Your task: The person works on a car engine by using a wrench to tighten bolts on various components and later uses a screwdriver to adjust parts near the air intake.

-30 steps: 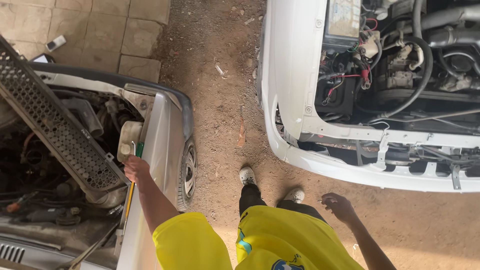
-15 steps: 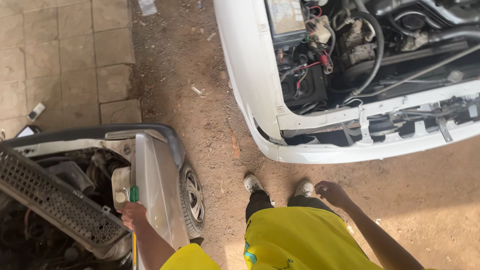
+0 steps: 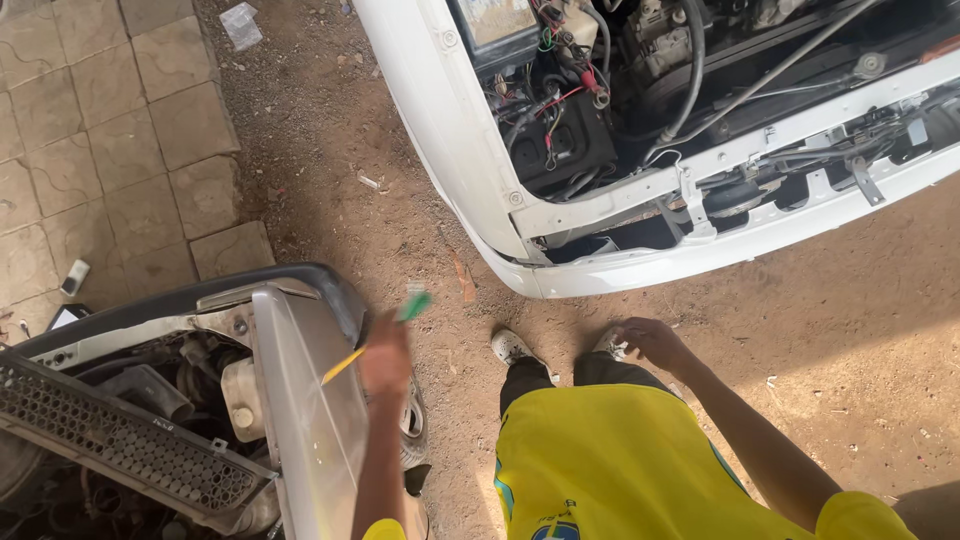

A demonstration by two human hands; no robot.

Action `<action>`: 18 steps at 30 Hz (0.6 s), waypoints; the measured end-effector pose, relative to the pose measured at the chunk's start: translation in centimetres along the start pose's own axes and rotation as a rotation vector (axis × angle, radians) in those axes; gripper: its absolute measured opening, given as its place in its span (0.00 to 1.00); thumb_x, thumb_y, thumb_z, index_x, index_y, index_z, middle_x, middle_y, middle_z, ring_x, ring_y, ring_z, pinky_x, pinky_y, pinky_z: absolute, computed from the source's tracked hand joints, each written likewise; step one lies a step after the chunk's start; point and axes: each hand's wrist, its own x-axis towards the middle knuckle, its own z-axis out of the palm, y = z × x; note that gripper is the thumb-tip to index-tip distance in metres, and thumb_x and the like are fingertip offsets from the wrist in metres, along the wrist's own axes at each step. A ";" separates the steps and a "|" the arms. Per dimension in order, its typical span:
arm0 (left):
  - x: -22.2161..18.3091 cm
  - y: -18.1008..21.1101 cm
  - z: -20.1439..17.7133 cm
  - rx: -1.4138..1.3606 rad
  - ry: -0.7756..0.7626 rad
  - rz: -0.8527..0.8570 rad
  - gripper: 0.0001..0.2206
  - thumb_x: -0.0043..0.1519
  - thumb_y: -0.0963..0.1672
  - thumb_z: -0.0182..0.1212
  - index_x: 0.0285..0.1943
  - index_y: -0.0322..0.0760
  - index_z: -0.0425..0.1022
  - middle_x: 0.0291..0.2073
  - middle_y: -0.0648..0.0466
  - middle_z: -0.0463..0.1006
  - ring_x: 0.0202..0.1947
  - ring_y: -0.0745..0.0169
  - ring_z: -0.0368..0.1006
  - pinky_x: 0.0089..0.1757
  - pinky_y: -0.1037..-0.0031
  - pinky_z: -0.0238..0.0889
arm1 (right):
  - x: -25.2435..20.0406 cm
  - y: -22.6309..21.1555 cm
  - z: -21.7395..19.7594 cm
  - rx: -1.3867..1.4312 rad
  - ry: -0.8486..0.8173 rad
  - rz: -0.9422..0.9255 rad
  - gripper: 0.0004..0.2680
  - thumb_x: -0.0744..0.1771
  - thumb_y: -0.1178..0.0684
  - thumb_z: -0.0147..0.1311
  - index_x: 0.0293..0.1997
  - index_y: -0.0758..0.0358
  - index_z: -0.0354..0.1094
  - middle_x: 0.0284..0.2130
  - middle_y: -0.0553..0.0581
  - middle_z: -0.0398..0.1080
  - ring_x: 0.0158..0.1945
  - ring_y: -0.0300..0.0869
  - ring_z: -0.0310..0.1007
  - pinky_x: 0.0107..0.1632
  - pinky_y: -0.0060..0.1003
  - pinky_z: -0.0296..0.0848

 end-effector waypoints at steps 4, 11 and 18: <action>4.4 17.4 2.3 -0.453 -0.687 0.181 0.10 0.69 0.49 0.53 0.56 0.52 0.76 0.47 0.57 0.82 0.40 0.55 0.80 0.37 0.61 0.76 | -3.6 -4.8 -1.4 0.437 -0.313 -0.097 0.20 0.69 0.36 0.47 0.51 0.66 0.72 0.41 0.57 0.78 0.41 0.41 0.79 0.41 0.36 0.81; 8.1 34.4 4.8 -0.498 -0.630 0.874 0.08 0.63 0.43 0.57 0.49 0.42 0.75 0.48 0.53 0.77 0.40 0.57 0.81 0.31 0.66 0.75 | -9.5 -4.5 -7.7 0.724 -0.363 0.117 0.19 0.69 0.36 0.44 0.52 0.64 0.62 0.30 0.60 0.71 0.26 0.44 0.74 0.25 0.35 0.72; 9.6 46.4 8.3 -0.655 -0.664 0.963 0.10 0.61 0.44 0.59 0.50 0.42 0.76 0.55 0.55 0.78 0.34 0.56 0.81 0.31 0.66 0.75 | -13.4 3.2 -15.1 1.014 -0.154 -0.151 0.17 0.69 0.41 0.50 0.59 0.62 0.60 0.29 0.54 0.68 0.19 0.33 0.64 0.21 0.27 0.64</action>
